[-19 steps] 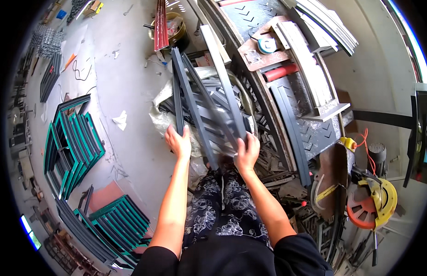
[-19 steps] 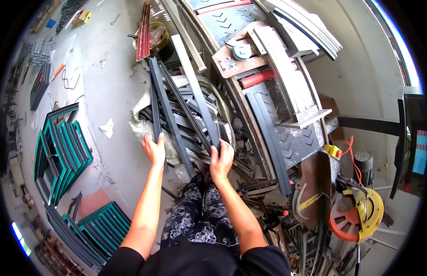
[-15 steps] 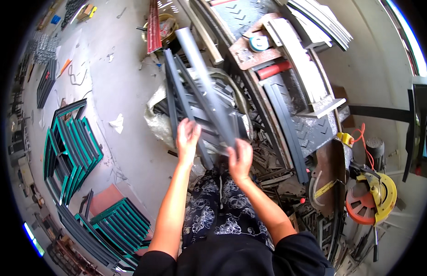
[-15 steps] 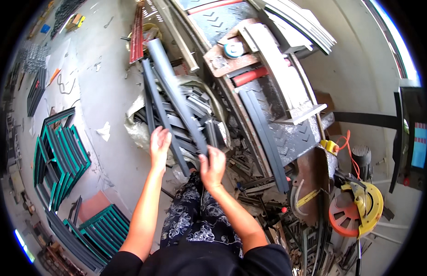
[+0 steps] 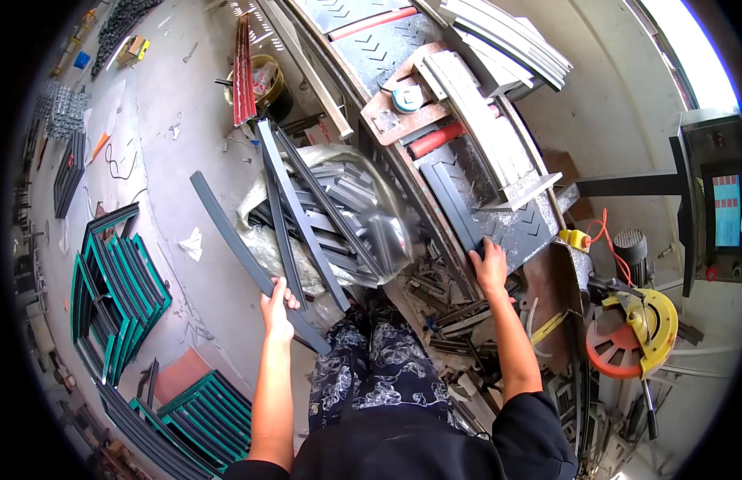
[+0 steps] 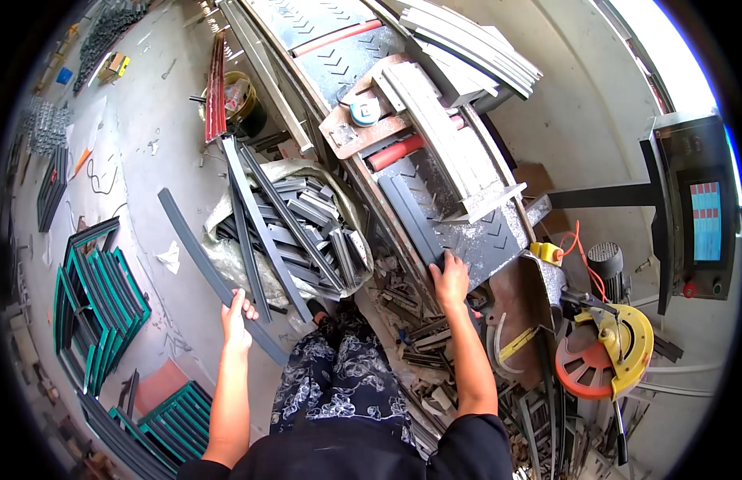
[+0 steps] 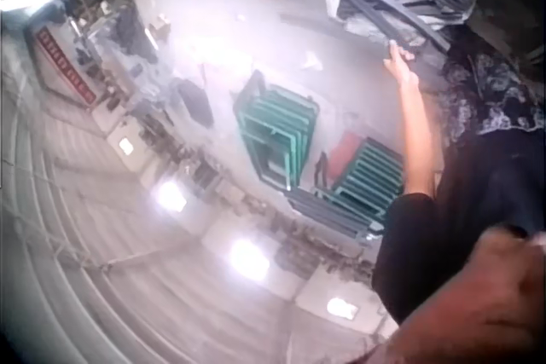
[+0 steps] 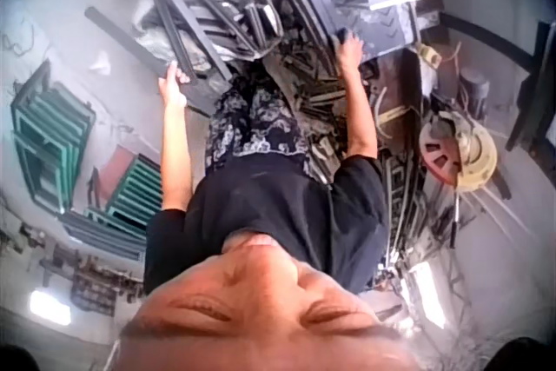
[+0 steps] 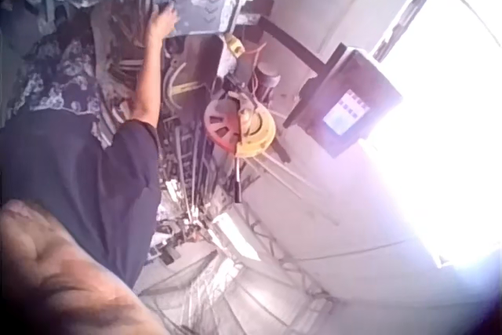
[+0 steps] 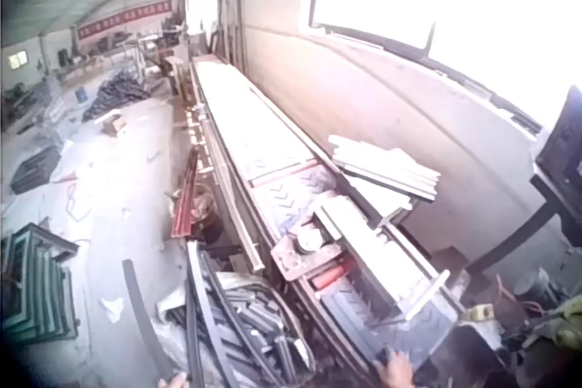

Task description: The person interacts with a control panel and uses a miter saw to cut metal profiles to size, then picks up the cut pieces and fits them into the slots of a green window frame assembly on the floor.

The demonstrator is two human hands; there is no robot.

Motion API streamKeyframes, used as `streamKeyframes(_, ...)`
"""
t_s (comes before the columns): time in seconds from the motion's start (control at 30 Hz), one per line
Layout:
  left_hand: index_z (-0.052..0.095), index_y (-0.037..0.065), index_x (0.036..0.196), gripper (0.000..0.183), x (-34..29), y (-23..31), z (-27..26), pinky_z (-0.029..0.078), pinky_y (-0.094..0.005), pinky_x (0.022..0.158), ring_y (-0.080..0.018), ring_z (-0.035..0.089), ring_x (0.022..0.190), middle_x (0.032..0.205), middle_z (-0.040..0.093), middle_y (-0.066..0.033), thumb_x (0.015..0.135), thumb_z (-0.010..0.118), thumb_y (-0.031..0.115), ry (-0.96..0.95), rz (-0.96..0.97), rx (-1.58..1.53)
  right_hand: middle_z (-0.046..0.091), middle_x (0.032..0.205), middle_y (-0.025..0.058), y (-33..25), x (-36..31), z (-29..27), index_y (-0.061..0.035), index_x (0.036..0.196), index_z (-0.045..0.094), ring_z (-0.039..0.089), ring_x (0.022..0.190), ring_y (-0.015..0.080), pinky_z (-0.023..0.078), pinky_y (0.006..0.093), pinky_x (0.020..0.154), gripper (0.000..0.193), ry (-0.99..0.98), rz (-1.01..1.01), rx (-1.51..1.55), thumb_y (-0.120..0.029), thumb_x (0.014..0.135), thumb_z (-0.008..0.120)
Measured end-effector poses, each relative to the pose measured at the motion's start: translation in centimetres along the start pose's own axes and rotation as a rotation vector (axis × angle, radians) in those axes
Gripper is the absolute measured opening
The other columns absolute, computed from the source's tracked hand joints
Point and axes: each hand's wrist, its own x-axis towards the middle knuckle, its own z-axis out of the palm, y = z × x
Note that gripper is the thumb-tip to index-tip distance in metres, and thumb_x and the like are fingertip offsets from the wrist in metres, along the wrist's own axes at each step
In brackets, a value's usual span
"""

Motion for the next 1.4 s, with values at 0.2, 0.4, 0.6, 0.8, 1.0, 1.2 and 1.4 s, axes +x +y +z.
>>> streamKeyframes(0.2, 0.047, 0.015, 0.095, 0.018, -1.5, -1.0, -1.7, 0.039, -0.0261, 0.049, -0.009, 0.043, 0.052, 0.067, 0.044, 0.0023, 0.091, 0.064, 0.02, 0.03, -0.047, 0.013, 0.061, 0.108, 0.0209, 1.7, 1.9, 0.4, -0.0017, 0.113, 0.063, 0.057, 0.101, 0.0375, 0.046, 0.0436, 0.089, 0.053, -0.052, 0.003, 0.129, -0.032, 0.072, 0.077)
streamKeyframes(0.4, 0.047, 0.012, 0.094, 0.015, -2.8, -1.1, -1.1, 0.04, -0.0264, 0.049, -0.0098, 0.043, 0.052, 0.066, 0.045, 0.0014, 0.092, 0.062, 0.016, 0.015, -0.044, 0.036, 0.065, 0.086, 0.0176, 3.8, 4.4, 0.5, 0.0024, 0.098, 0.062, 0.063, 0.081, 0.0316, 0.049, 0.037, 0.076, 0.057, -0.221, 0.109, 0.328, -0.03, 0.058, 0.087)
streamKeyframes(0.6, 0.049, 0.012, 0.092, 0.012, -4.4, 0.1, -2.8, 0.039, -0.0264, 0.046, -0.009, 0.041, 0.048, 0.062, 0.043, 0.0021, 0.093, 0.06, 0.016, 0.071, -0.003, 0.018, 0.064, 0.086, 0.0196, 2.2, 2.9, -1.9, 0.0013, 0.097, 0.059, 0.062, 0.081, 0.0376, 0.048, 0.0417, 0.073, 0.043, 0.041, -0.129, 0.177, -0.025, 0.07, 0.08)
streamKeyframes(0.8, 0.055, 0.009, 0.095, 0.008, -6.8, 2.3, -4.7, 0.037, -0.0258, 0.042, -0.0082, 0.04, 0.042, 0.055, 0.042, 0.0024, 0.094, 0.059, 0.016, 0.111, 0.063, 0.006, 0.066, 0.096, 0.0175, -2.8, 1.9, -6.7, 0.0016, 0.108, 0.061, 0.064, 0.086, 0.0299, 0.05, 0.0369, 0.078, 0.033, 0.134, -0.268, 0.345, -0.016, 0.082, 0.071)
streamKeyframes(1.0, 0.057, 0.005, 0.102, 0.013, -5.6, 3.4, -5.9, 0.042, -0.0259, 0.05, -0.0109, 0.049, 0.053, 0.062, 0.049, -0.0003, 0.093, 0.059, 0.015, 0.023, 0.19, -0.01, 0.063, 0.085, 0.0024, -16.0, -2.2, -7.5, 0.0036, 0.106, 0.061, 0.056, 0.077, 0.0095, 0.047, 0.0255, 0.069, 0.032, -0.214, -0.123, 0.835, -0.019, 0.086, 0.07)
streamKeyframes(1.2, 0.054, -0.001, 0.124, 0.043, -5.4, 8.0, -9.0, 0.052, -0.0347, 0.086, -0.0215, 0.065, 0.098, 0.11, 0.066, -0.0162, 0.092, 0.062, 0.026, -0.176, 0.237, -0.162, 0.059, 0.075, -0.0009, -35.0, -12.7, -2.8, -0.0001, 0.101, 0.062, 0.053, 0.067, 0.0077, 0.044, 0.0239, 0.06, 0.029, -0.796, -0.315, 0.918, -0.026, 0.088, 0.069)
streamKeyframes(1.4, 0.062, 0.0, 0.114, 0.039, -2.5, 13.9, -18.5, 0.048, -0.0314, 0.09, -0.0165, 0.062, 0.1, 0.107, 0.066, -0.0089, 0.09, 0.067, 0.029, -0.212, 0.231, -0.431, 0.064, 0.088, 0.0037, -49.5, -23.5, 4.3, 0.0053, 0.113, 0.059, 0.056, 0.078, 0.0099, 0.047, 0.0251, 0.072, 0.034, -0.993, -0.559, 0.852, -0.017, 0.089, 0.065)
